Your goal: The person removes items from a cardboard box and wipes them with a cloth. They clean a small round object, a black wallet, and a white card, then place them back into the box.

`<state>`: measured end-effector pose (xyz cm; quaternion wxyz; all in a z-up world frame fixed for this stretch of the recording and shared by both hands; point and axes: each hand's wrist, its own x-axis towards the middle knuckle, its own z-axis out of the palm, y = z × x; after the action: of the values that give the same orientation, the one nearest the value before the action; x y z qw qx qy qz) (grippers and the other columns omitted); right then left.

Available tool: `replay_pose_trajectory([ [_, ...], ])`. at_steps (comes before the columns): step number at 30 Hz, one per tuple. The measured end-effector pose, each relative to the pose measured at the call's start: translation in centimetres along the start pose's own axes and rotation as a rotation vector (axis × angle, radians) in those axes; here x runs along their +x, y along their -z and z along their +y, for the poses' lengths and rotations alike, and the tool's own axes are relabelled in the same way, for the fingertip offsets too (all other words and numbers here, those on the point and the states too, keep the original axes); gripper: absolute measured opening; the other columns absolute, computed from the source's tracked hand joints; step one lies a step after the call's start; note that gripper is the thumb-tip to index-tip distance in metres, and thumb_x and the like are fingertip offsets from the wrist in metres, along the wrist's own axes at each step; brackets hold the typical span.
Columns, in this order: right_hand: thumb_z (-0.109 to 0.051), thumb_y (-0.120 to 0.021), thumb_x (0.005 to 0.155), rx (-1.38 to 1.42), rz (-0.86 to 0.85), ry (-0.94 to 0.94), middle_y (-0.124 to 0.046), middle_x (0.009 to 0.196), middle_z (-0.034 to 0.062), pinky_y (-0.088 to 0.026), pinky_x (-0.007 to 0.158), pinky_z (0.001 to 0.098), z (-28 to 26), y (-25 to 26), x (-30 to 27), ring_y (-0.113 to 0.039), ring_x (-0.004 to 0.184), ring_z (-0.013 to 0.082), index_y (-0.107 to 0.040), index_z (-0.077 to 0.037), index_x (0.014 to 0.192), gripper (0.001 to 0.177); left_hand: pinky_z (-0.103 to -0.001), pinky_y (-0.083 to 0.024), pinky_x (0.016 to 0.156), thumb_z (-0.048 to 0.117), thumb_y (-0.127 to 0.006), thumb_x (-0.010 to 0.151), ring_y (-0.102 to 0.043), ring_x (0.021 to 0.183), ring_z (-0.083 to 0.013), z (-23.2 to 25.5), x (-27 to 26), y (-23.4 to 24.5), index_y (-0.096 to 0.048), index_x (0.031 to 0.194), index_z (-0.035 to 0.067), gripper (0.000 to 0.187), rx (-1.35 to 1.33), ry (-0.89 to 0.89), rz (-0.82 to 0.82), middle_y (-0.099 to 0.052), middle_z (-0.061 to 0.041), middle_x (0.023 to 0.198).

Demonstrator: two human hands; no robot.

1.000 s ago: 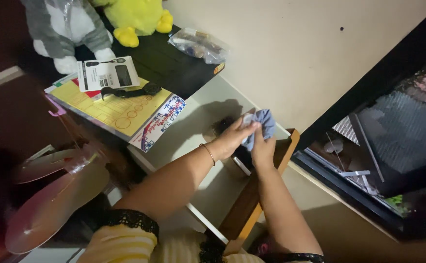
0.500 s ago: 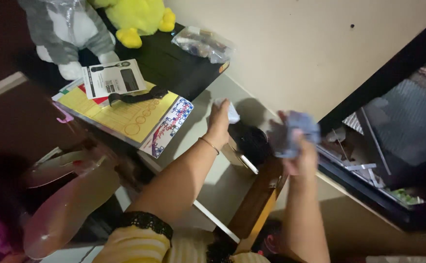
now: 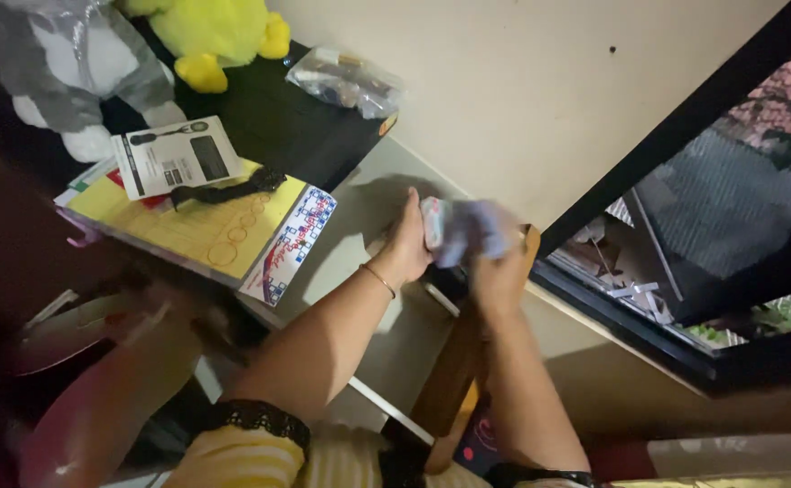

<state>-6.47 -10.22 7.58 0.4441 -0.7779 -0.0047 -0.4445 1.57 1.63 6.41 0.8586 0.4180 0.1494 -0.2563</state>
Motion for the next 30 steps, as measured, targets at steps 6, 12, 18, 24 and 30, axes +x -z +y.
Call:
replay_pose_trajectory([
  [6, -0.027, -0.063, 0.102, 0.023, -0.390, 0.309, -0.052, 0.151, 0.0226, -0.035, 0.116, 0.0585, -0.5, -5.1, -1.9, -0.048, 0.136, 0.0504, -0.063, -0.005, 0.138, 0.042, -0.024, -0.046, 0.036, 0.081, -0.049, 0.086, -0.055, 0.037, -0.0154, 4.7, -10.0, -2.7, -0.048, 0.058, 0.021, 0.067, -0.155, -0.057, -0.150, -0.051, 0.000, 0.047],
  [12, -0.016, -0.063, 0.099, 0.013, -0.304, 0.181, -0.045, 0.151, 0.0322, -0.031, 0.116, 0.0641, 2.6, -4.8, -2.0, -0.040, 0.136, 0.0602, -0.057, 0.006, 0.138, 0.045, -0.032, -0.053, 0.046, 0.076, -0.056, 0.089, -0.062, 0.048, -0.0161, -0.4, -2.4, -0.2, -0.054, 0.065, 0.024, 0.057, -0.008, -0.043, -0.229, -0.060, 0.002, 0.054],
  [18, -0.027, -0.063, 0.103, 0.194, -0.005, -0.486, -0.072, 0.119, 0.0209, -0.048, 0.100, 0.0462, 3.9, -4.2, -2.0, -0.065, 0.113, 0.0264, -0.068, -0.002, 0.130, 0.036, -0.043, -0.050, 0.099, 0.069, -0.066, 0.090, -0.057, 0.122, -0.0232, -7.4, 6.7, 2.7, -0.050, 0.146, 0.022, 0.074, 0.363, -0.135, -0.187, -0.057, -0.007, 0.136],
  [24, -0.035, -0.072, 0.096, 0.201, -0.052, -0.676, -0.074, 0.110, 0.0233, -0.052, 0.088, 0.0465, 2.6, -5.7, -1.9, -0.069, 0.110, 0.0287, -0.074, 0.000, 0.118, 0.042, -0.041, -0.056, 0.085, 0.057, -0.061, 0.096, -0.067, 0.110, -0.0248, -5.9, 4.7, 3.3, -0.061, 0.122, 0.021, 0.045, 0.691, -0.454, 0.030, -0.069, -0.005, 0.113],
  [30, -0.036, -0.089, 0.079, 0.250, -0.159, -0.766, -0.076, 0.095, 0.0122, -0.055, 0.066, 0.0439, -1.5, -6.4, -0.9, -0.074, 0.084, 0.0241, -0.077, -0.007, 0.112, 0.046, -0.032, -0.056, 0.072, 0.033, -0.060, 0.101, -0.065, 0.088, -0.0209, -2.3, 1.1, 1.8, -0.067, 0.102, 0.005, 0.028, 0.483, -0.725, 0.165, -0.067, -0.011, 0.090],
])
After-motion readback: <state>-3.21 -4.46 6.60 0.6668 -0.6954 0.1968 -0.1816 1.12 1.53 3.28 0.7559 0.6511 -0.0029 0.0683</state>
